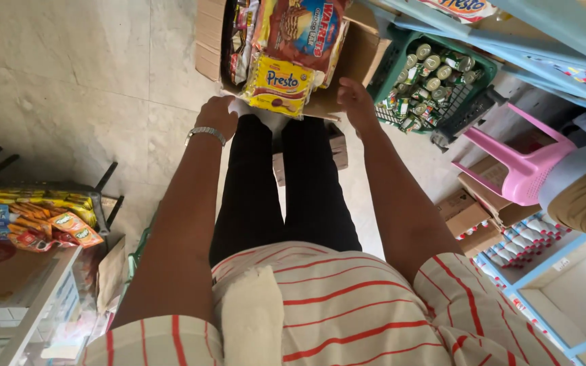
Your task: Stocking cookie and snack packets from a cardboard box onto grocery store shelves.
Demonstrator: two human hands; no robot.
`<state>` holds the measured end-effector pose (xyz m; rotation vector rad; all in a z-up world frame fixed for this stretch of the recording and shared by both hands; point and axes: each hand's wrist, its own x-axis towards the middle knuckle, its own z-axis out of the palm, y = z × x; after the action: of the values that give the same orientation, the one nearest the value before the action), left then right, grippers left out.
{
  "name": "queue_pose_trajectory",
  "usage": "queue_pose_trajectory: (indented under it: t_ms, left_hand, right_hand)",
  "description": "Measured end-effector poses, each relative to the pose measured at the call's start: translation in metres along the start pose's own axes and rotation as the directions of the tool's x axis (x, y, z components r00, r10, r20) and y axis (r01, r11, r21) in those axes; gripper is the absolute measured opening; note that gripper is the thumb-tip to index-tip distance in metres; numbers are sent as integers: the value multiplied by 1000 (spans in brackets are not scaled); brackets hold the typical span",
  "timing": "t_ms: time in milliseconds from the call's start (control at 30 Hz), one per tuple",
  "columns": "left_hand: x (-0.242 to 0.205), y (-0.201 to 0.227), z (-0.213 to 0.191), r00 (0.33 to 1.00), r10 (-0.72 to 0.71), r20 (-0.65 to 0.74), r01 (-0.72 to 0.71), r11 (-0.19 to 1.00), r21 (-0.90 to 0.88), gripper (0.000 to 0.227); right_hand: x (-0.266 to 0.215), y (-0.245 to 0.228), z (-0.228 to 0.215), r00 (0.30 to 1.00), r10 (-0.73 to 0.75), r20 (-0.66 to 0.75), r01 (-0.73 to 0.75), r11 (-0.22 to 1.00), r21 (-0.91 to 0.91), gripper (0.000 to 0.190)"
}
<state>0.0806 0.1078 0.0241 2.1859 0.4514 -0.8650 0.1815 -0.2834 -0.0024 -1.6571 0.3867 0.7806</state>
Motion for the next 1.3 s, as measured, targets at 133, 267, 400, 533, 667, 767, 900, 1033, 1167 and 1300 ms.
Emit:
queue_pose_trajectory:
  t_ms: [133,267,400,533,667,767,900,1033,1167,1300]
  left_hand:
    - [41,-17,43,999,-31,-21,31,999,5,48]
    - [63,-24,82,984,-167,67,170,984,-46,54]
    - [80,-43,143,971,-205,123,215,973,-80,58]
    - [100,-59,185,982,-179,66,188,964,-189,81]
    - [103,-59,206,981,-177,82,192,946,-260,105]
    - [94,-47,191,977,-196,78,210,939,-273,108]
    - [92,-34,168,986,-166,8,159,933,-324,115]
    - [102,-49,180,915,-386,119,404,870,-281,91]
    - [81,-34,177,933,-334,-131,308,934,-183,67]
    - [49,-13,166,908,-119,-401,11,965,-262,73]
  right_hand:
    - [37,59,-1,997,78,26,-78,997,4,43]
    - [71,187,-3,991,18,136,10,980,-197,42]
    - [62,225,11,954,81,287,-56,994,-96,38]
    - [41,168,57,878,468,95,-441,871,-215,62]
    - [37,170,76,812,569,130,-571,821,-27,91]
    - [34,131,102,839,515,176,-530,847,44,76]
    - [42,171,99,878,474,60,-476,878,36,69]
    - [36,139,90,828,560,0,-560,828,40,59]
    - [14,133,74,864,489,119,-480,872,-94,45]
    - [-29,129,58,804,559,202,-566,824,-27,45]
